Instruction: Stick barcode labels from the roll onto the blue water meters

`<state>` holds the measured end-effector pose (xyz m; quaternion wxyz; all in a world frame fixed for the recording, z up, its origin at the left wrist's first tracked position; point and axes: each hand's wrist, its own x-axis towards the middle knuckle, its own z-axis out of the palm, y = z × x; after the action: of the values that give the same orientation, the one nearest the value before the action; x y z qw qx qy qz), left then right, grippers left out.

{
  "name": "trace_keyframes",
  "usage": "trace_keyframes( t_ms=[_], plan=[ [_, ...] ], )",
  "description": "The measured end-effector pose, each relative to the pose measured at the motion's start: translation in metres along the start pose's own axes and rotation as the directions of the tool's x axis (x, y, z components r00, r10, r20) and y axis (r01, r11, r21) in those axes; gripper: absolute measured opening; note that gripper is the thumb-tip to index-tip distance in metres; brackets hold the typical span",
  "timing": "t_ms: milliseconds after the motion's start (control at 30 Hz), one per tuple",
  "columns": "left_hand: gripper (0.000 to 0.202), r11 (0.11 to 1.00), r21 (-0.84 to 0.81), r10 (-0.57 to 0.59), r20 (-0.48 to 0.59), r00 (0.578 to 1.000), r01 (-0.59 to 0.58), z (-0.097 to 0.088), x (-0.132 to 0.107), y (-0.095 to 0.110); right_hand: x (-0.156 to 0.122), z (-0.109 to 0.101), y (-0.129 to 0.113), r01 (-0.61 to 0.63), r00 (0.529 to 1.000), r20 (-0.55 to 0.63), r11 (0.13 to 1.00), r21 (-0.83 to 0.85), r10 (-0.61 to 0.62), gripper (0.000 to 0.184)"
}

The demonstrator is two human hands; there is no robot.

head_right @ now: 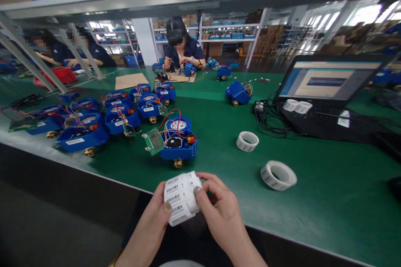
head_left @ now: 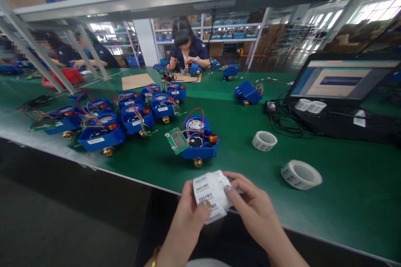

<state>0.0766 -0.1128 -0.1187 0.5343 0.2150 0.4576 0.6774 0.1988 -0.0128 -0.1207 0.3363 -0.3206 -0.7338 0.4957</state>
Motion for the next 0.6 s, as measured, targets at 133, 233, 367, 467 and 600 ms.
trace_keyframes(
  t_ms=[133,233,367,467,600],
  plan=[
    [0.051,0.982,0.169,0.077,0.031,0.997,-0.081,0.005,0.002,-0.001,0.000,0.001,-0.001,-0.003,1.000,-0.022,1.000,-0.019,0.002,0.035],
    [0.027,0.949,0.292,0.134,-0.022,0.991,-0.121,0.004,0.003,0.000,0.000,0.000,-0.001,0.002,0.999,-0.040,0.999,-0.038,-0.004,0.036],
    [0.021,0.951,0.295,0.112,-0.065,0.992,-0.088,0.001,0.005,0.003,-0.001,-0.003,0.000,-0.012,1.000,-0.020,1.000,0.008,0.013,0.034],
    [0.026,0.969,0.241,0.086,-0.106,0.991,-0.059,-0.002,0.006,0.003,-0.004,-0.006,0.000,-0.029,0.996,0.086,0.993,0.115,0.019,0.021],
    [0.028,0.986,0.165,0.044,-0.107,0.993,-0.026,-0.006,0.006,-0.003,-0.006,-0.010,0.001,0.008,0.995,0.103,0.996,0.084,-0.017,0.016]
  ],
)
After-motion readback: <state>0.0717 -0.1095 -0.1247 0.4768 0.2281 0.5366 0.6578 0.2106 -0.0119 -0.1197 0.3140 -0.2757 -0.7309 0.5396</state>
